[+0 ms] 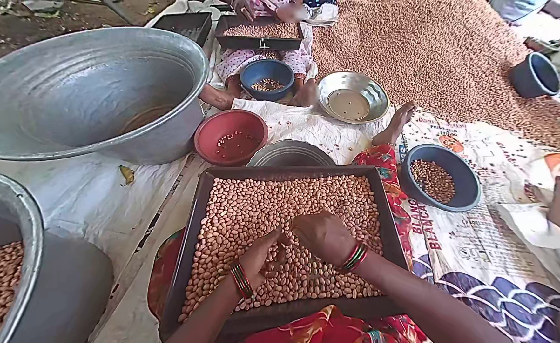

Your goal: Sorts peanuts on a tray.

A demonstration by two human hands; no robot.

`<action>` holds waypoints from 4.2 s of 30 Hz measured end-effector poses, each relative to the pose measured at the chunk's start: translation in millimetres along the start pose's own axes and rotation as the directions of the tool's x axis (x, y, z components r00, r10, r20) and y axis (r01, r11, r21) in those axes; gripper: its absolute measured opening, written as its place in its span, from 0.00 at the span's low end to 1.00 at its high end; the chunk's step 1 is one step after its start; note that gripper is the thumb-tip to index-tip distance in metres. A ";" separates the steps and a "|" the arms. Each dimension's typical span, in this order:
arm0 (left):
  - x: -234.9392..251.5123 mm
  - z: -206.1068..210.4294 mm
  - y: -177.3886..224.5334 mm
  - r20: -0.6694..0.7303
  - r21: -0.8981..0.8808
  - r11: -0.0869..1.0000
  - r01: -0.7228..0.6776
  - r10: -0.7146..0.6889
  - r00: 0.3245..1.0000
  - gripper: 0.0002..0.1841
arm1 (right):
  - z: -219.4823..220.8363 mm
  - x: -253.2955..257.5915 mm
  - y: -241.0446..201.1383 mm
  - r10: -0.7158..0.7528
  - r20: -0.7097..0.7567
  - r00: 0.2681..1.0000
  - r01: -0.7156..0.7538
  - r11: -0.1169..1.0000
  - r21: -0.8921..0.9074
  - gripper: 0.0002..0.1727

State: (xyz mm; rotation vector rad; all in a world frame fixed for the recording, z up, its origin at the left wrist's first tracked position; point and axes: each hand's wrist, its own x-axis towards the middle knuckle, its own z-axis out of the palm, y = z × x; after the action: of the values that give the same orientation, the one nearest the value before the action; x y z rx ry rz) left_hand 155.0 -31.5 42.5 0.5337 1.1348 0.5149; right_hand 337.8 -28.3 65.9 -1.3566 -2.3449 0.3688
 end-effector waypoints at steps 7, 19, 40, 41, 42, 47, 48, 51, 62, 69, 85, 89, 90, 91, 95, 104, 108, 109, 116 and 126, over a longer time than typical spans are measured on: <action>1.3 -10.6 0.7 -0.094 -0.359 0.888 -0.287 0.272 0.958 0.29 | 31.6 87.9 13.5 0.209 0.224 0.952 -0.231 0.970 0.079 0.24; -2.3 -38.9 16.4 -0.280 -0.522 0.590 -0.615 0.563 0.778 0.37 | 47.4 4.9 45.1 -0.194 0.211 0.958 0.187 0.981 0.054 0.16; 1.0 -5.7 3.4 -0.015 -0.065 0.998 0.023 -0.024 1.000 0.26 | -42.1 2.7 24.7 -0.020 0.141 0.990 -0.005 0.986 0.169 0.15; 2.3 -5.0 1.4 0.015 -0.058 0.998 0.036 -0.035 0.999 0.27 | -39.2 8.7 23.3 -0.037 0.129 0.991 0.018 0.989 0.147 0.14; 3.1 -4.3 0.4 0.029 -0.059 0.998 0.037 -0.036 0.999 0.27 | -34.6 14.1 26.5 -0.014 0.153 0.988 -0.001 0.995 0.098 0.14; 2.8 -3.2 5.4 0.000 -0.119 0.992 0.048 -0.048 0.999 0.22 | 3.8 16.4 47.3 0.212 0.366 0.906 -0.117 0.957 -0.264 0.14; 2.2 -3.4 6.4 -0.008 -0.125 0.991 0.045 -0.047 0.999 0.22 | 11.5 11.7 50.2 0.183 0.285 0.941 -0.105 0.958 -0.268 0.13; 1.7 -1.8 7.1 -0.019 -0.106 0.994 0.032 -0.035 0.999 0.22 | 12.1 8.7 44.7 0.090 0.135 0.987 -0.073 0.990 -0.124 0.12; 1.6 -8.9 13.1 -0.118 -0.366 0.924 -0.113 0.074 0.990 0.22 | 38.6 86.1 33.5 0.069 0.263 0.962 -0.026 0.986 -0.163 0.17; -1.1 -19.1 23.2 -0.294 -0.415 0.877 -0.244 0.125 0.947 0.23 | 24.5 97.4 9.7 0.070 0.199 0.977 -0.086 0.993 0.074 0.17; -19.4 -78.1 62.1 -0.370 0.609 0.745 -0.274 0.572 0.733 0.12 | 39.9 107.8 18.0 0.183 0.371 0.910 -0.146 0.981 -0.128 0.20; -20.1 -69.1 75.8 -0.274 0.894 0.446 0.038 0.476 0.835 0.20 | 46.9 126.7 9.2 0.148 0.361 0.921 -0.089 0.980 -0.177 0.19; -19.6 -64.6 79.0 -0.282 0.920 0.377 0.112 0.435 0.855 0.21 | 48.9 130.9 6.1 0.165 0.403 0.900 -0.080 0.972 -0.219 0.18; -19.3 -61.5 81.9 -0.297 0.933 0.316 0.175 0.393 0.870 0.22 | 50.7 134.7 3.3 0.185 0.444 0.877 -0.075 0.964 -0.254 0.18; -12.3 -57.8 80.8 -0.348 0.937 0.139 0.322 0.252 0.903 0.24 | 57.4 136.1 1.8 0.187 0.448 0.874 -0.058 0.957 -0.286 0.19; -7.3 -49.1 76.0 -0.432 0.902 0.129 0.412 0.258 0.864 0.21 | 24.5 134.8 10.2 0.308 0.413 0.857 -0.419 0.883 0.211 0.14; -5.2 -47.8 76.9 -0.443 0.897 0.107 0.430 0.240 0.864 0.21 | 12.9 131.5 13.8 0.375 0.457 0.806 -0.559 0.230 0.797 0.07; -5.1 -48.7 76.3 -0.439 0.899 0.117 0.423 0.254 0.862 0.21 | 12.0 131.1 14.8 0.352 0.499 0.792 -0.549 0.053 0.834 0.10; -9.7 -67.7 54.3 -0.333 0.434 0.806 -0.402 0.558 0.760 0.09 | 36.8 139.4 -2.7 0.323 0.634 0.702 -0.397 0.918 -0.028 0.20; -2.7 -75.4 46.9 -0.278 -0.374 0.788 -0.489 0.408 0.870 0.25 | 48.3 139.1 -17.2 0.382 0.629 0.678 -0.343 0.920 -0.189 0.21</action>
State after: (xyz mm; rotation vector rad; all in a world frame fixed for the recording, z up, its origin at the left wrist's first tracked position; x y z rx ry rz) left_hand 78.2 12.8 49.5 0.3655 1.0174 1.2301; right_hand 240.0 83.0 59.9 -1.9834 -2.5970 1.0688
